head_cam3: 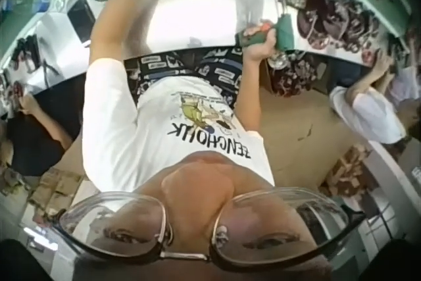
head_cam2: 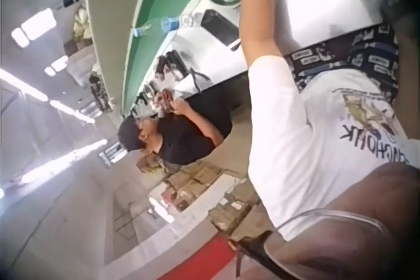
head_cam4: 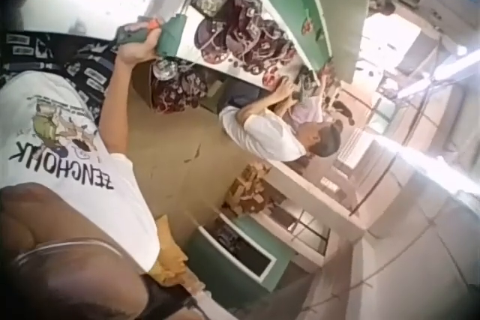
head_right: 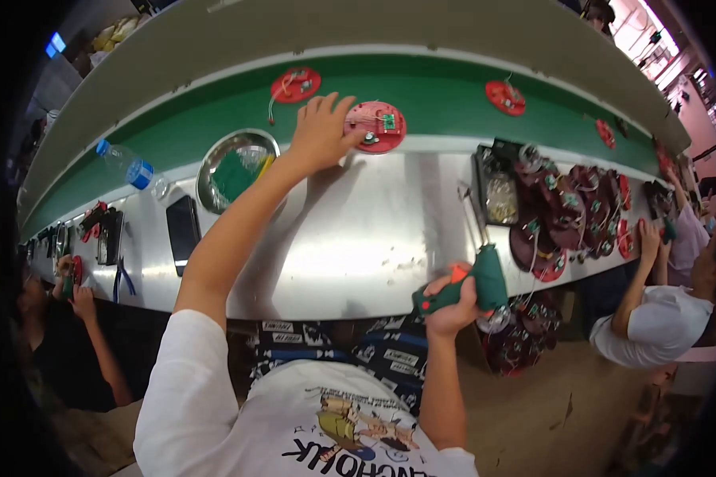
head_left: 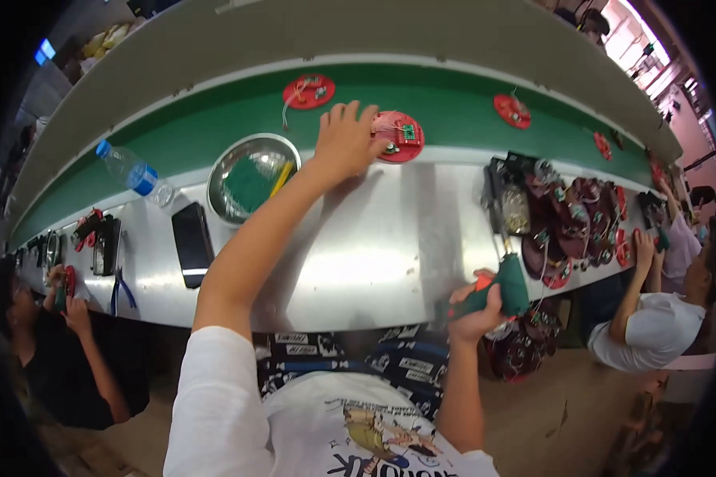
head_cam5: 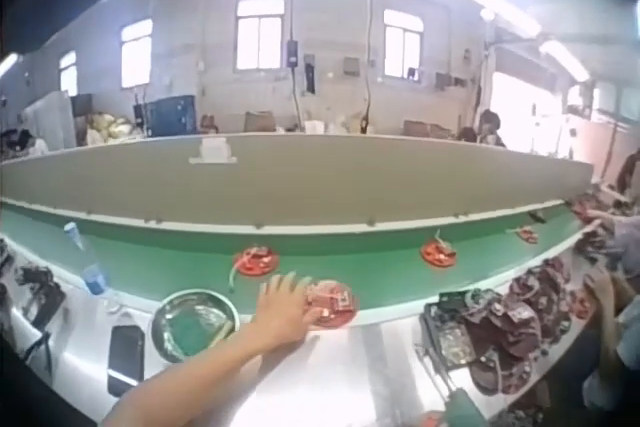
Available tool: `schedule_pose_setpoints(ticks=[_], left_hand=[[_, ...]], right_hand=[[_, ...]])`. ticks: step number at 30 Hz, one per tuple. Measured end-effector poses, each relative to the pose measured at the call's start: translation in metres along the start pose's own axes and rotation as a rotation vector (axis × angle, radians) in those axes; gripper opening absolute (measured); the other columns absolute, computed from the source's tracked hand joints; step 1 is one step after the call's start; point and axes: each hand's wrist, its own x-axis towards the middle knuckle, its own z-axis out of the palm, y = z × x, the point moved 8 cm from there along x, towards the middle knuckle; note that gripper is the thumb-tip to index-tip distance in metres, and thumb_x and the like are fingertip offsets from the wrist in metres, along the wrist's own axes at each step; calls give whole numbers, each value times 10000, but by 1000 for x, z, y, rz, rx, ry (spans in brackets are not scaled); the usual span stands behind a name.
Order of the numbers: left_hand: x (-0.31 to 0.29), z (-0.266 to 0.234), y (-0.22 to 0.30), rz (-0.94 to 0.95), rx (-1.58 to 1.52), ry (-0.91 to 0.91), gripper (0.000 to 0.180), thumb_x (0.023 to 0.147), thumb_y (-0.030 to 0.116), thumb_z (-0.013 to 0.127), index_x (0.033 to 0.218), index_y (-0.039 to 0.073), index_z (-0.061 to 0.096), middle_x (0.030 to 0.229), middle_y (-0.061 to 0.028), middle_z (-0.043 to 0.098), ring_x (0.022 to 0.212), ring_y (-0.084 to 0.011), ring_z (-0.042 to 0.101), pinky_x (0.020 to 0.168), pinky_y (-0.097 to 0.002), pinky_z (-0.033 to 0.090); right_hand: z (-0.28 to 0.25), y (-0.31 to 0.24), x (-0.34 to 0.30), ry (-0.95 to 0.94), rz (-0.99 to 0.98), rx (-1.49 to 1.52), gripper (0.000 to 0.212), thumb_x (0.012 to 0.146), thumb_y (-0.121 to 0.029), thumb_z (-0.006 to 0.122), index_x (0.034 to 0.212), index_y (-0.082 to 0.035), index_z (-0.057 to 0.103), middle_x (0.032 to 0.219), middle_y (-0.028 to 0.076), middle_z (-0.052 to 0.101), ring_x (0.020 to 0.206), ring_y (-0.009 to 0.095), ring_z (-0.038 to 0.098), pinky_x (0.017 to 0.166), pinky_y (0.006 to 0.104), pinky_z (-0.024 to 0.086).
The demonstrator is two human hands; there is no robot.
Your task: Assembling electronic components into red circular housings on a factory assembly line using a handheld tool.
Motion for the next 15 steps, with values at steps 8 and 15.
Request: schedule_pose_setpoints(ticks=[8, 15], left_hand=[[72, 12, -186, -723, 226, -4, 350, 820, 435, 673, 958, 122, 747, 1061, -128, 710, 1024, -326, 676, 834, -433, 553], [71, 52, -200, -561, 187, -40, 250, 927, 260, 514, 1001, 99, 690, 1090, -190, 662, 1026, -410, 646, 833, -513, 543]], right_hand=[[2, 10, -1, 65, -92, -13, 300, 969, -242, 463, 1058, 32, 546, 640, 110, 560, 450, 204, 537, 454, 316, 469], [10, -1, -3, -27, -128, -113, 202, 962, -150, 487, 1024, 27, 562, 588, 75, 612, 507, 158, 586, 550, 270, 460]])
